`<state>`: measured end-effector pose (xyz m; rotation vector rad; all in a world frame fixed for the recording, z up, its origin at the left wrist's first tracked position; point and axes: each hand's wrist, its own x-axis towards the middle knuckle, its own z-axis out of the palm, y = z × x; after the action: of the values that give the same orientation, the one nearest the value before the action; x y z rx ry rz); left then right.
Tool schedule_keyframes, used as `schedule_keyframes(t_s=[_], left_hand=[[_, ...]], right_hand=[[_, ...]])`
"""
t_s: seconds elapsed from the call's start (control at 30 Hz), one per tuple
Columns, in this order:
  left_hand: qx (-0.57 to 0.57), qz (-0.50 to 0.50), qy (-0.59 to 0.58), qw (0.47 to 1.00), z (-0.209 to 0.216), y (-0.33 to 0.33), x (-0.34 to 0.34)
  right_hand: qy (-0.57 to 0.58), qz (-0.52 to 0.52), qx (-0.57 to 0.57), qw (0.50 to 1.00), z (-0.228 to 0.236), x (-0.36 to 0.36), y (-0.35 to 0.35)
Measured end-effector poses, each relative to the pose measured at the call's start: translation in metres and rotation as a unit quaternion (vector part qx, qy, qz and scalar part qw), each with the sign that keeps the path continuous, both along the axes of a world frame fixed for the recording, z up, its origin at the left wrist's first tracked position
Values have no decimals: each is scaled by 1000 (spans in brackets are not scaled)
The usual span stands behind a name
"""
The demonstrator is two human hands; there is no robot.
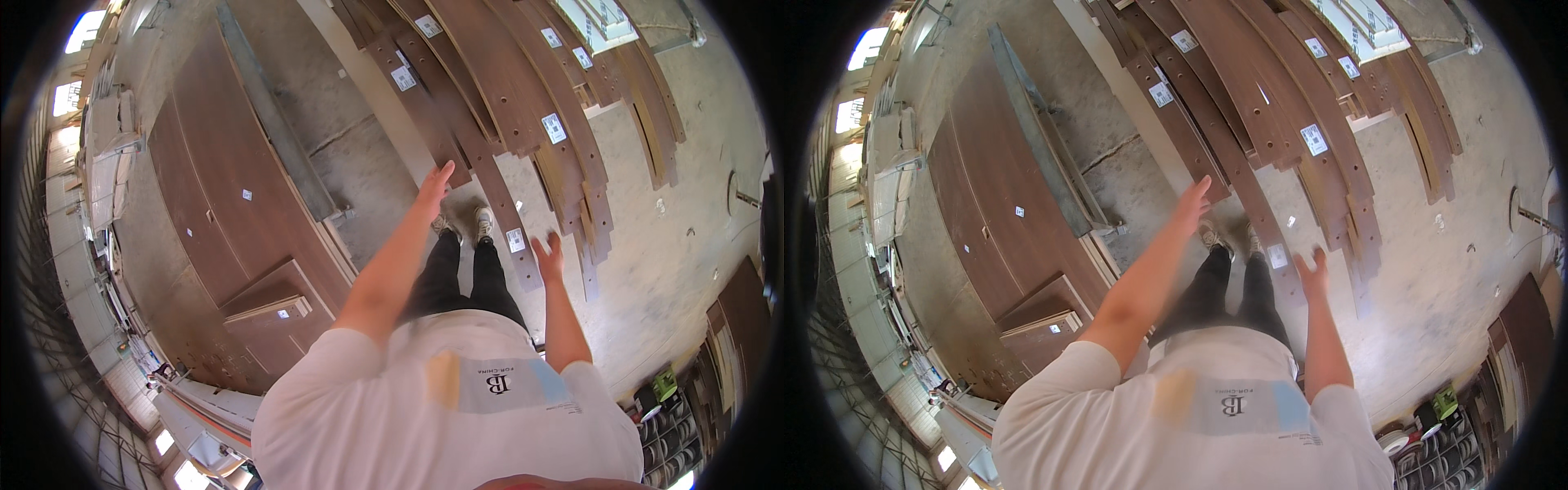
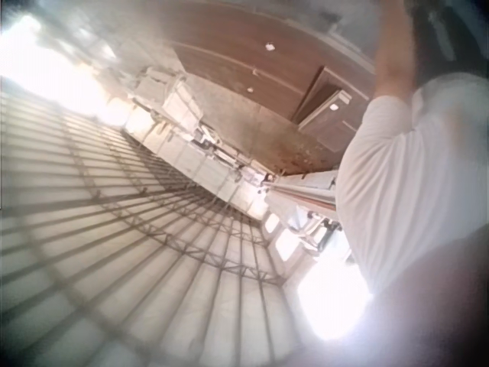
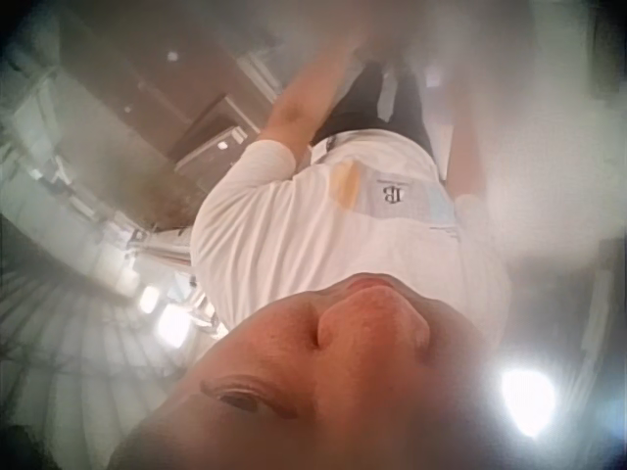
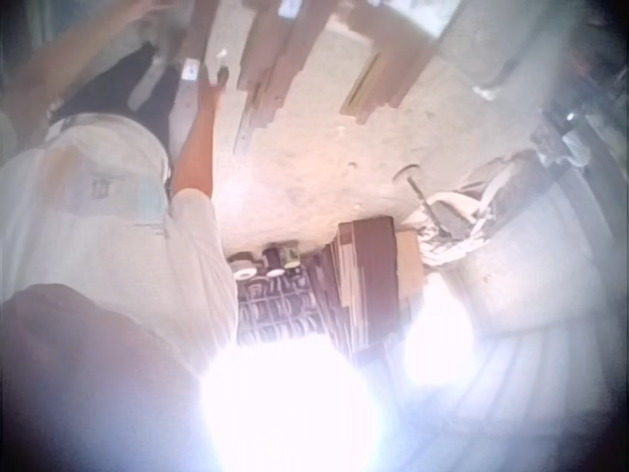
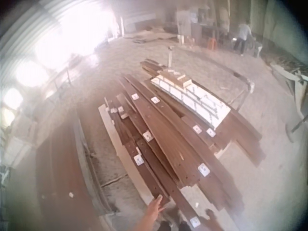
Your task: The person feeds wooden boards into an industrial edge-banding machine, operates a digital control panel, and stacks processed wooden components onto work tables.
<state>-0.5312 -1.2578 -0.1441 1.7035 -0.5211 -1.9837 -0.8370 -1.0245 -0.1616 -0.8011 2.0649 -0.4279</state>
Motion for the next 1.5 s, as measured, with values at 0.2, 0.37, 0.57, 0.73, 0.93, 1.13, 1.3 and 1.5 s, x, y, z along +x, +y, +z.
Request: schedule_keyframes(t_s=[0.2, 0.37, 0.57, 0.73, 0.93, 1.13, 1.3, 1.5], left_hand=[[-148, 48, -10, 988, 18, -59, 6], [-200, 9, -73, 977, -2, -90, 14], [-240, -5, -39, 970, -9, -98, 7], [-271, -1, 8, 962, -9, -107, -5], [-267, 1, -9, 964, -19, -120, -6], [-270, -45, -62, 960, -23, -122, 1], [-247, -64, -102, 962, -50, -135, 2], [-215, -105, -14, 971, -5, -139, -3]], right_hand=[[-321, -430, 78, 840, -12, 6, 101], [-372, -463, -6, 804, 6, 43, 48], [-448, -461, -92, 761, -17, 58, -3], [-395, -411, -101, 816, -25, 87, -78], [-371, -413, -96, 826, -16, 102, -128], [-366, -399, -72, 838, -10, 102, -112], [-391, -335, -29, 857, -6, 105, -117], [-347, -292, 48, 890, 15, 94, -120]])
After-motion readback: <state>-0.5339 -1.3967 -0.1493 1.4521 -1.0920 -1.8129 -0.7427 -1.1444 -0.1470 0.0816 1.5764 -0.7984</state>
